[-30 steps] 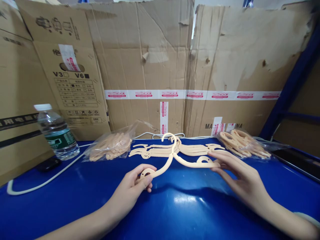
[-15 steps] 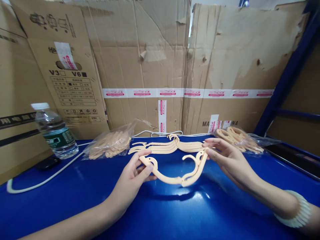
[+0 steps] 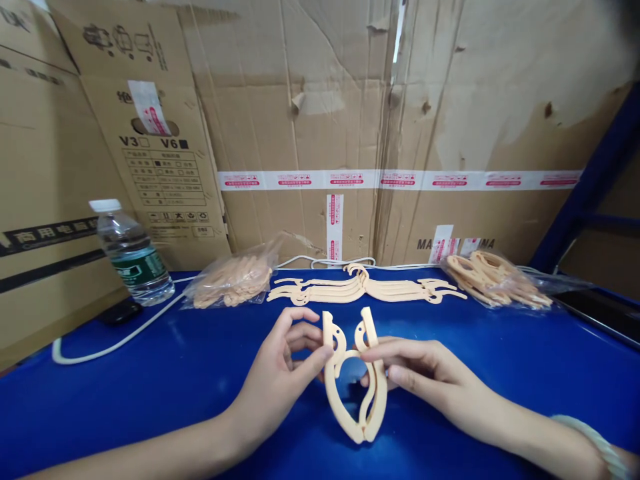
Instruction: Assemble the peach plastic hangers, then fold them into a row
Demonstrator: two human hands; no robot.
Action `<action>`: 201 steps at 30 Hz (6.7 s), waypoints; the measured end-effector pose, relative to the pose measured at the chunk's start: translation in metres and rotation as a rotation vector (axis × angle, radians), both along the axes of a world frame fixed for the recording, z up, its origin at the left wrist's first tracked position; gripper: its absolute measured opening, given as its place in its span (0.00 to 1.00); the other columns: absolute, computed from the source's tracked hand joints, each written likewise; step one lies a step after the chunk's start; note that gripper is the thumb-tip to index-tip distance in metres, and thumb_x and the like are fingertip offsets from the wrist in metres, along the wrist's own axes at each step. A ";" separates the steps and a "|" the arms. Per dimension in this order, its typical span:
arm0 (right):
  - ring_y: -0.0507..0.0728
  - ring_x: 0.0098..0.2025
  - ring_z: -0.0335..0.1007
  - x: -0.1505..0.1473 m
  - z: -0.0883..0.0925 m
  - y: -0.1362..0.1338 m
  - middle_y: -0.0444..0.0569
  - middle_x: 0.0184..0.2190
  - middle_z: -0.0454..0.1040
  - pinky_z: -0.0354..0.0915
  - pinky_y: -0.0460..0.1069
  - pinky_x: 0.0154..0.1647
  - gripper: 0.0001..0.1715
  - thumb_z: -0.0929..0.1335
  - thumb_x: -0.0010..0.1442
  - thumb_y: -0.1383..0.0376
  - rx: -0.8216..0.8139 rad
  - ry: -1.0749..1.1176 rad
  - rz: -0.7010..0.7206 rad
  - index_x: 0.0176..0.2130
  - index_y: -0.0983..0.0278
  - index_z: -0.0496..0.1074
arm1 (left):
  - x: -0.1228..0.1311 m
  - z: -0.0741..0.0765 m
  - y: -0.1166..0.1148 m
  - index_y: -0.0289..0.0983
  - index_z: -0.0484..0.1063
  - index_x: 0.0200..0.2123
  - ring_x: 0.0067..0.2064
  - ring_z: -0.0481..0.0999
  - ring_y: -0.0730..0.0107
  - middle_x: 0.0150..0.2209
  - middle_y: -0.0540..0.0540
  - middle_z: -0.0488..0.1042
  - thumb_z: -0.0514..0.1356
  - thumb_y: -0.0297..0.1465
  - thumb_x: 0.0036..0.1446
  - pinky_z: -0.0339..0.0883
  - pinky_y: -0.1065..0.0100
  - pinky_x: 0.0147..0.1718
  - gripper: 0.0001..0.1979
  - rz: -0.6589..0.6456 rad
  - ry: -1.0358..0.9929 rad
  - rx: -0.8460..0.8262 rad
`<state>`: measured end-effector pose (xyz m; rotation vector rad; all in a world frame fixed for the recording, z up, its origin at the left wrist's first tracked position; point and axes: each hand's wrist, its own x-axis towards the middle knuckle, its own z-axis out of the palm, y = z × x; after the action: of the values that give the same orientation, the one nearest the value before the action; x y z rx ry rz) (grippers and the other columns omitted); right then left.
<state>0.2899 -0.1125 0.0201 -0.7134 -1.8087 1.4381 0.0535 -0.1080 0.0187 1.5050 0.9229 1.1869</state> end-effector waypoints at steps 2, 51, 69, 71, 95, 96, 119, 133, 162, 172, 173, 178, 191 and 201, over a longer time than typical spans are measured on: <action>0.57 0.52 0.71 0.001 -0.002 0.001 0.48 0.53 0.72 0.66 0.50 0.54 0.14 0.68 0.66 0.61 0.007 -0.017 -0.010 0.51 0.56 0.75 | -0.002 0.001 0.000 0.40 0.64 0.36 0.36 0.75 0.70 0.33 0.52 0.73 0.64 0.33 0.57 0.72 0.73 0.29 0.10 0.005 0.045 0.010; 0.62 0.65 0.51 -0.004 -0.014 0.026 0.53 0.61 0.63 0.55 0.62 0.65 0.23 0.60 0.70 0.63 0.743 -0.659 -0.192 0.63 0.61 0.59 | -0.012 -0.004 0.008 0.45 0.62 0.61 0.62 0.61 0.45 0.62 0.40 0.64 0.61 0.44 0.56 0.48 0.37 0.61 0.31 -0.063 1.052 0.523; 0.67 0.51 0.70 0.110 -0.017 0.092 0.59 0.49 0.74 0.68 0.64 0.52 0.19 0.61 0.66 0.58 0.940 -0.798 -0.615 0.49 0.63 0.72 | -0.050 -0.001 0.058 0.39 0.71 0.47 0.51 0.73 0.57 0.49 0.42 0.75 0.55 0.28 0.59 0.67 0.52 0.52 0.12 0.010 0.844 0.575; 0.67 0.53 0.69 0.112 -0.020 0.091 0.59 0.51 0.72 0.66 0.64 0.55 0.20 0.60 0.66 0.58 0.942 -0.814 -0.587 0.51 0.63 0.71 | -0.050 -0.002 0.058 0.39 0.71 0.47 0.51 0.73 0.57 0.48 0.42 0.75 0.54 0.27 0.59 0.67 0.53 0.51 0.13 0.000 0.845 0.581; 0.65 0.52 0.68 0.111 -0.025 0.096 0.56 0.47 0.74 0.64 0.64 0.55 0.15 0.61 0.66 0.64 0.948 -0.774 -0.487 0.47 0.62 0.74 | -0.046 -0.007 0.051 0.39 0.69 0.50 0.53 0.71 0.56 0.51 0.41 0.74 0.52 0.25 0.61 0.66 0.52 0.53 0.15 -0.019 1.000 0.852; 0.65 0.51 0.68 0.110 -0.024 0.097 0.56 0.45 0.75 0.65 0.63 0.54 0.14 0.61 0.66 0.64 0.948 -0.762 -0.484 0.45 0.62 0.74 | -0.045 -0.006 0.051 0.39 0.69 0.50 0.53 0.71 0.56 0.51 0.41 0.74 0.52 0.24 0.61 0.65 0.51 0.54 0.15 -0.021 1.008 0.856; 0.60 0.35 0.73 0.102 -0.021 0.091 0.49 0.35 0.76 0.68 0.52 0.36 0.13 0.62 0.66 0.55 0.723 -0.680 -0.542 0.37 0.61 0.68 | -0.038 -0.005 0.050 0.40 0.70 0.46 0.50 0.74 0.61 0.47 0.45 0.75 0.53 0.27 0.59 0.69 0.57 0.50 0.13 0.007 0.692 0.425; 0.60 0.34 0.73 0.106 -0.022 0.090 0.50 0.33 0.76 0.68 0.52 0.32 0.15 0.63 0.65 0.54 0.744 -0.659 -0.565 0.37 0.61 0.69 | -0.037 -0.008 0.057 0.37 0.71 0.42 0.51 0.73 0.59 0.46 0.42 0.73 0.55 0.30 0.56 0.67 0.55 0.54 0.11 0.001 0.426 0.189; 0.56 0.28 0.70 0.085 -0.007 0.053 0.48 0.29 0.73 0.66 0.48 0.25 0.10 0.64 0.65 0.56 0.852 -0.513 -0.678 0.38 0.60 0.69 | -0.025 -0.007 0.038 0.42 0.40 0.66 0.44 0.75 0.62 0.58 0.35 0.62 0.62 0.36 0.53 0.70 0.58 0.46 0.43 0.006 0.125 -0.025; 0.56 0.37 0.72 0.069 -0.003 0.038 0.49 0.38 0.73 0.69 0.47 0.35 0.10 0.63 0.67 0.67 0.969 -0.524 -0.473 0.48 0.59 0.69 | -0.025 0.005 0.025 0.39 0.67 0.56 0.48 0.74 0.57 0.40 0.45 0.76 0.55 0.37 0.62 0.67 0.58 0.49 0.20 -0.030 0.392 0.137; 0.56 0.40 0.72 0.068 -0.003 0.038 0.50 0.39 0.74 0.69 0.48 0.38 0.12 0.62 0.67 0.67 0.994 -0.533 -0.445 0.49 0.58 0.69 | -0.025 0.005 0.024 0.39 0.67 0.55 0.48 0.75 0.57 0.41 0.45 0.76 0.55 0.38 0.63 0.67 0.59 0.50 0.19 -0.028 0.371 0.131; 0.60 0.40 0.70 0.073 -0.004 0.041 0.52 0.41 0.76 0.66 0.55 0.39 0.16 0.61 0.67 0.68 1.205 -0.701 -0.503 0.52 0.58 0.70 | -0.024 0.002 0.026 0.41 0.68 0.53 0.48 0.75 0.60 0.46 0.46 0.75 0.56 0.38 0.62 0.66 0.63 0.48 0.17 0.002 0.299 0.076; 0.61 0.38 0.77 0.072 -0.009 0.032 0.60 0.54 0.70 0.71 0.53 0.30 0.26 0.57 0.61 0.77 1.380 -0.837 -0.656 0.52 0.62 0.71 | -0.020 -0.004 0.023 0.38 0.69 0.51 0.29 0.68 0.71 0.32 0.49 0.72 0.55 0.39 0.62 0.64 0.69 0.31 0.17 0.005 0.255 0.070; 0.59 0.33 0.76 0.060 -0.003 0.036 0.53 0.35 0.77 0.76 0.54 0.36 0.25 0.69 0.61 0.52 0.475 -0.167 -0.567 0.53 0.63 0.69 | -0.020 0.001 0.024 0.39 0.70 0.50 0.31 0.69 0.69 0.34 0.49 0.72 0.57 0.39 0.60 0.66 0.67 0.35 0.17 0.063 0.231 0.077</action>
<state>0.3503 -0.0761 0.0170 -1.0039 -1.7773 0.5688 0.0340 -0.0835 0.0192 1.7120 1.0956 1.1197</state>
